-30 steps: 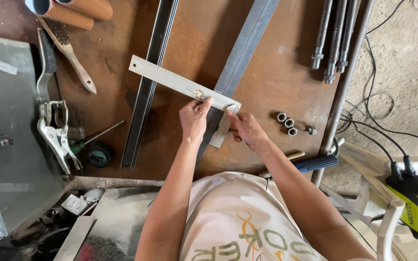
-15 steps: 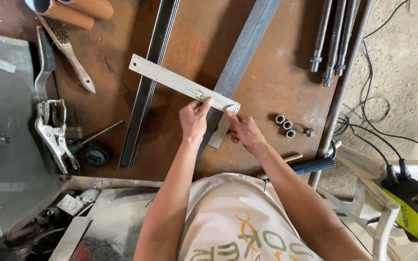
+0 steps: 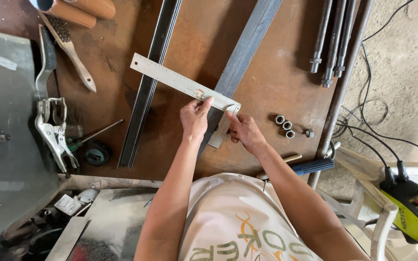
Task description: The recorder uses a tape measure and a try square to measure and mark metal bars on a workbench.
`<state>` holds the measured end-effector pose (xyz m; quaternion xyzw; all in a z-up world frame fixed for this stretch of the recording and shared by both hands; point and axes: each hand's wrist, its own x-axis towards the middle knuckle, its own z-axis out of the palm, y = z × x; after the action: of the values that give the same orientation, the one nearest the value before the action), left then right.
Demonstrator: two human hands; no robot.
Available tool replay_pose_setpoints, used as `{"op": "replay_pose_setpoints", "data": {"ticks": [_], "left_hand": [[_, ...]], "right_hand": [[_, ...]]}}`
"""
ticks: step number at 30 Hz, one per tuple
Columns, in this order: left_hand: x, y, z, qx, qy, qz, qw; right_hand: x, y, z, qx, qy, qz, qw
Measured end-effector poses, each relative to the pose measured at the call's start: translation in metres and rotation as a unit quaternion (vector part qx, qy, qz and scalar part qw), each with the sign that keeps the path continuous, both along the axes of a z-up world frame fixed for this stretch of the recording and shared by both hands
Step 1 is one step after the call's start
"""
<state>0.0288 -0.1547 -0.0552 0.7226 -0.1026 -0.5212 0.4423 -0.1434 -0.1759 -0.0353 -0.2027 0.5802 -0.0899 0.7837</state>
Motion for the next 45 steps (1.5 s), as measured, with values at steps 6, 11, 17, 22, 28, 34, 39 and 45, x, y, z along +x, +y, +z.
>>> {"op": "replay_pose_setpoints", "data": {"ticks": [6,11,17,22,28,34,39,45], "left_hand": [[0.001,-0.005,0.011,0.027,-0.085,-0.045,0.995],[0.000,0.000,0.006,0.012,-0.066,-0.027,0.997],[0.001,0.000,0.004,0.005,-0.078,-0.026,0.997],[0.002,-0.001,0.005,0.088,-0.111,-0.065,0.988],[0.002,0.002,-0.002,0.042,-0.093,-0.041,0.994],[0.005,-0.004,0.018,0.091,-0.117,-0.069,0.987],[0.004,-0.002,0.010,0.073,-0.121,-0.052,0.989],[0.005,-0.002,0.012,0.085,-0.122,-0.063,0.987]], "right_hand": [[-0.043,-0.017,0.025,-0.070,0.068,0.143,0.985],[-0.048,-0.046,0.042,-0.118,-0.060,0.085,0.988],[-0.018,-0.075,0.046,-0.198,-0.015,0.161,0.967],[0.001,-0.087,0.048,-0.257,0.071,0.232,0.935],[0.007,-0.093,0.031,-0.267,0.026,0.170,0.948],[0.017,-0.098,0.033,-0.257,0.021,0.155,0.954],[0.015,-0.095,0.025,-0.288,0.024,0.165,0.943],[0.017,-0.091,0.033,-0.337,0.058,0.188,0.920]]}}
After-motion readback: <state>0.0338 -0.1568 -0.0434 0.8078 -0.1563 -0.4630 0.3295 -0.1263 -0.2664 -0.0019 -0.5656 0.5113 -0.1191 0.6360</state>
